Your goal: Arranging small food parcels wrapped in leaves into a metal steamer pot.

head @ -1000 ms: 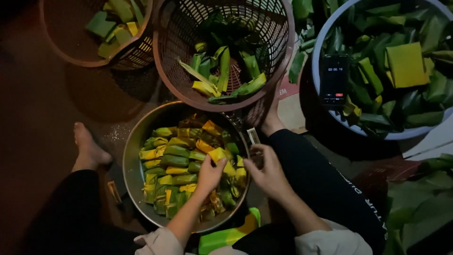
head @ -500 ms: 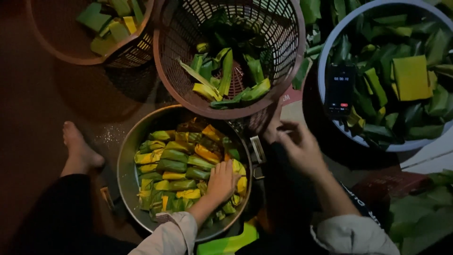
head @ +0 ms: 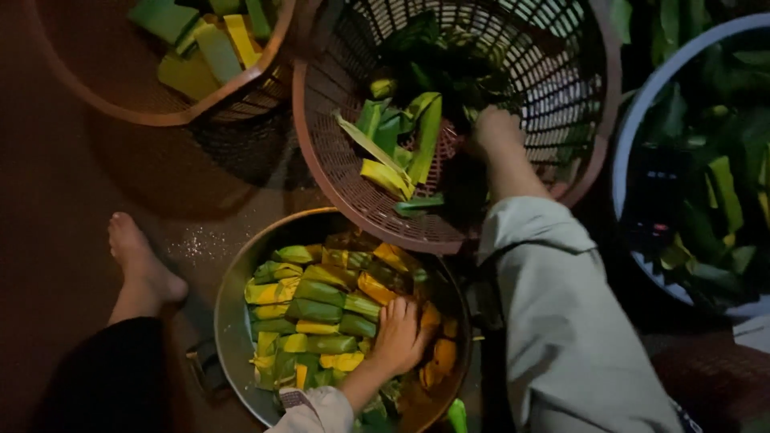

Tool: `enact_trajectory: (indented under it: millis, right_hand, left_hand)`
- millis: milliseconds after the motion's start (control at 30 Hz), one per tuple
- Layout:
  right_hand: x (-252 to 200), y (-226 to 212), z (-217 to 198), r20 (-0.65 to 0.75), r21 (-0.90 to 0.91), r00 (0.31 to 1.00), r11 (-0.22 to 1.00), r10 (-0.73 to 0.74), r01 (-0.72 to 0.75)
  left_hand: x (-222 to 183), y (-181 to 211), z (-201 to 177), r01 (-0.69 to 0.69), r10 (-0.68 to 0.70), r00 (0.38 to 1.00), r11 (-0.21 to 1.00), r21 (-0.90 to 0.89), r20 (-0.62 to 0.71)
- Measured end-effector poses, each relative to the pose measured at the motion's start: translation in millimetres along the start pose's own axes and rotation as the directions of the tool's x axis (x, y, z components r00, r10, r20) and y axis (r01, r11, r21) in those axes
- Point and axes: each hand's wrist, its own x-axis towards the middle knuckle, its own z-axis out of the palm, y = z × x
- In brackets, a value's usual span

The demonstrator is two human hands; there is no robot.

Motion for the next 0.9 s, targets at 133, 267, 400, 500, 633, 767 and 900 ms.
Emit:
enact_trajectory:
  millis: [133,267,400,500,633,767,900]
  right_hand:
    - [-5,-10,8,-0.178,-0.195,0.983,0.981,-0.039,0.004]
    - [-45,-10,-28,-0.346,0.344,0.936,0.918,-0.070,0.196]
    - [-128,12,-61,-0.605,0.499,0.733,0.569,-0.311,0.654]
    - [-222,15,-77,-0.507,0.603,0.696,0.367,-0.508,0.708]
    - [-322,21,-57,-0.439,0.391,0.550,0.400,-0.711,0.829]
    - [-385,26,-32,-0.338,0.561,0.622,0.380,-0.706,0.736]
    - [-388,39,3,-0.372,0.713,0.775,0.378,-0.511,0.591]
  left_hand:
    - [6,-13,-4,0.052,-0.079,0.988,0.980,-0.194,-0.132]
    - [18,-26,-9,0.185,-0.317,0.907,0.891,-0.414,-0.277]
    - [27,-12,-49,0.127,-0.434,0.751,0.835,-0.536,-0.498]
    - [18,40,-112,-0.094,-0.287,0.747,0.848,-0.522,-0.600]
    - [-4,119,-174,-0.529,0.410,0.575,0.847,0.061,-0.708]
    - [-18,135,-174,-0.522,0.399,0.780,0.839,-0.151,-0.482]
    - [-32,153,-157,-0.487,0.276,0.790,0.825,-0.286,-0.548]
